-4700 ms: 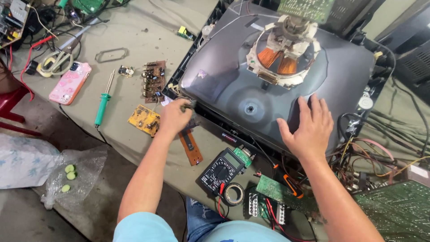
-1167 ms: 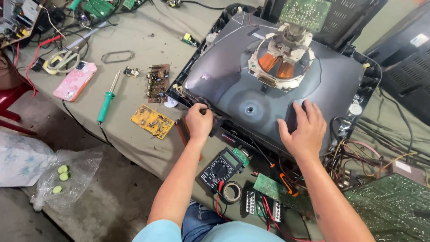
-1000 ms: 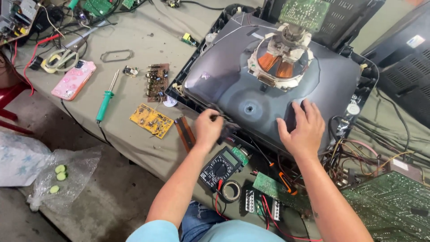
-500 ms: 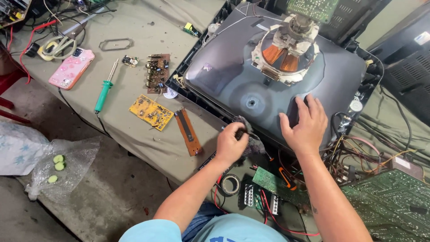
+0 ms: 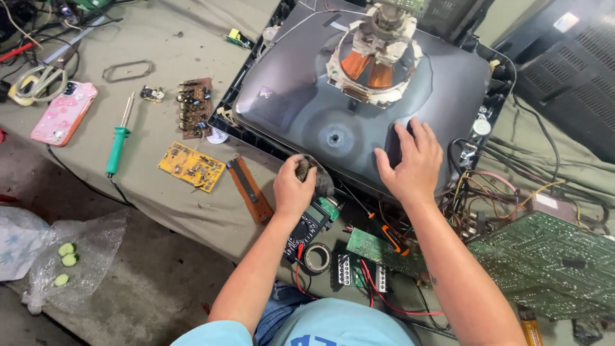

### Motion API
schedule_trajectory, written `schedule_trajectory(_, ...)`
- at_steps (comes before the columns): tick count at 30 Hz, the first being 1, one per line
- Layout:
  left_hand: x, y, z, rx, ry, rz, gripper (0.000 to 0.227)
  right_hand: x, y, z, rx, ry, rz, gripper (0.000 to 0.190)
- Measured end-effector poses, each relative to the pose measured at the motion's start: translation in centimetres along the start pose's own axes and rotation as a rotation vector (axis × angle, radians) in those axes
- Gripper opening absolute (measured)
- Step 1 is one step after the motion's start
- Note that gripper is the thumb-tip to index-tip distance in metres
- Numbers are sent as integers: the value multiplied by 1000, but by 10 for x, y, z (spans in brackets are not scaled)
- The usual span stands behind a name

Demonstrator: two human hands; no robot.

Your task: Cleaning the internal components and the back of a CRT television tube using a cloth and repositioning circuit boards.

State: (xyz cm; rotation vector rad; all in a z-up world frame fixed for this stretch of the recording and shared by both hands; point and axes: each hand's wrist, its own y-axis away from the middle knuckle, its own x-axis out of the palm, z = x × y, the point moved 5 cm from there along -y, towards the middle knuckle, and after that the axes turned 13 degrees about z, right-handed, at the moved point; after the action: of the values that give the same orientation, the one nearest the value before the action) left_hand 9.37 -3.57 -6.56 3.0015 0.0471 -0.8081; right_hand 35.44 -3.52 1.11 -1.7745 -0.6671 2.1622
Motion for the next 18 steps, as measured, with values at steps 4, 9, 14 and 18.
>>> schedule_trajectory(4,20,23,-13,336,-111,123,15,0,-1,0,6,-28,21,58)
schedule_trajectory(9,37,81,-53,500,100,429,21,-3,1,-1,-27,-38,-3,57)
schedule_trajectory(14,21,80,-34,338,346,335,23,-3,1,-2,-21,-76,2,57)
schedule_trajectory(18,-6,85,-41,312,641,210,23,-6,3,-4,-49,-120,-10,57)
